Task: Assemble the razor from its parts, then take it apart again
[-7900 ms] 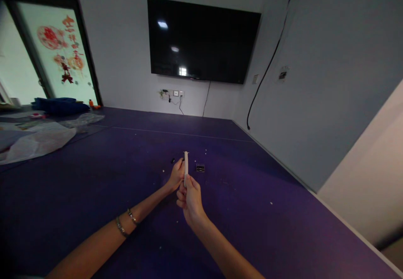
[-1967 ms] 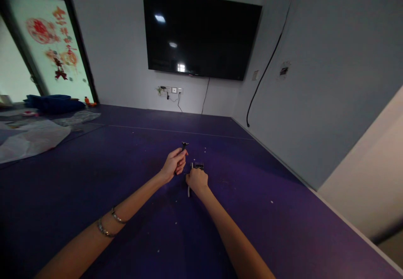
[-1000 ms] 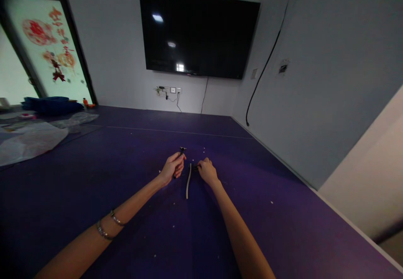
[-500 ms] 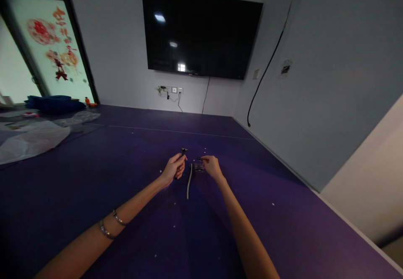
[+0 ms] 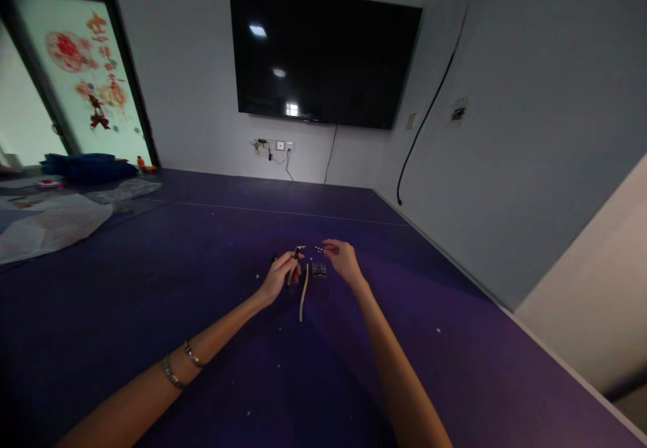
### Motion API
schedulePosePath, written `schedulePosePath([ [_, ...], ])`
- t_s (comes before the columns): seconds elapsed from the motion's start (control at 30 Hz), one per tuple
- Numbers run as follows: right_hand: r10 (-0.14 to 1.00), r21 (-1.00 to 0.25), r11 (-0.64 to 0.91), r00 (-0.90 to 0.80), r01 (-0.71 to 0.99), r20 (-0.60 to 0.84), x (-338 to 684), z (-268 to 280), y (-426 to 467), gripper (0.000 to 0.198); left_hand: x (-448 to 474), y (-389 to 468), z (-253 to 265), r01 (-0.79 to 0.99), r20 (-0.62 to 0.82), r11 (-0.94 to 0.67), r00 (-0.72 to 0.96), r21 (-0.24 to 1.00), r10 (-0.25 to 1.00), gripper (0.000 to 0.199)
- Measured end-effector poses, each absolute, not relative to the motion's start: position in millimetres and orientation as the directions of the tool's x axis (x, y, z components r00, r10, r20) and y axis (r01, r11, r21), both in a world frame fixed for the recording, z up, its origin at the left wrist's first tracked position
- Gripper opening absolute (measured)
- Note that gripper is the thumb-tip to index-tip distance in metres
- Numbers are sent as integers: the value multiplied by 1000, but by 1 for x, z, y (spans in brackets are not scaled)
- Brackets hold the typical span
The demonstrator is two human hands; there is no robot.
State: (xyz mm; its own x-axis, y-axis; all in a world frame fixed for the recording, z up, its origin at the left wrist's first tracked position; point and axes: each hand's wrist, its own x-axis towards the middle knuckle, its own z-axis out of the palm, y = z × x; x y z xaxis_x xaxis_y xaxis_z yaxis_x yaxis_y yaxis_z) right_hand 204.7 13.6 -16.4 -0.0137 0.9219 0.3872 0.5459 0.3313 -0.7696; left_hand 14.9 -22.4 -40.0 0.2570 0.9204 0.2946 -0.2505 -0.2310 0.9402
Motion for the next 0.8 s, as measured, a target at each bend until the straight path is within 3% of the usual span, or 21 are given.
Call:
schedulePosePath([
  [0.23, 872, -749, 474, -132, 463, 470, 193, 1, 1, 30, 20, -24, -47, -194, 390, -345, 289, 918, 874, 19],
  [0.8, 848, -735, 524, -184, 430, 497, 186, 15, -12, 31, 20, -25, -47, -102, 410, -398, 297, 912, 862, 22],
])
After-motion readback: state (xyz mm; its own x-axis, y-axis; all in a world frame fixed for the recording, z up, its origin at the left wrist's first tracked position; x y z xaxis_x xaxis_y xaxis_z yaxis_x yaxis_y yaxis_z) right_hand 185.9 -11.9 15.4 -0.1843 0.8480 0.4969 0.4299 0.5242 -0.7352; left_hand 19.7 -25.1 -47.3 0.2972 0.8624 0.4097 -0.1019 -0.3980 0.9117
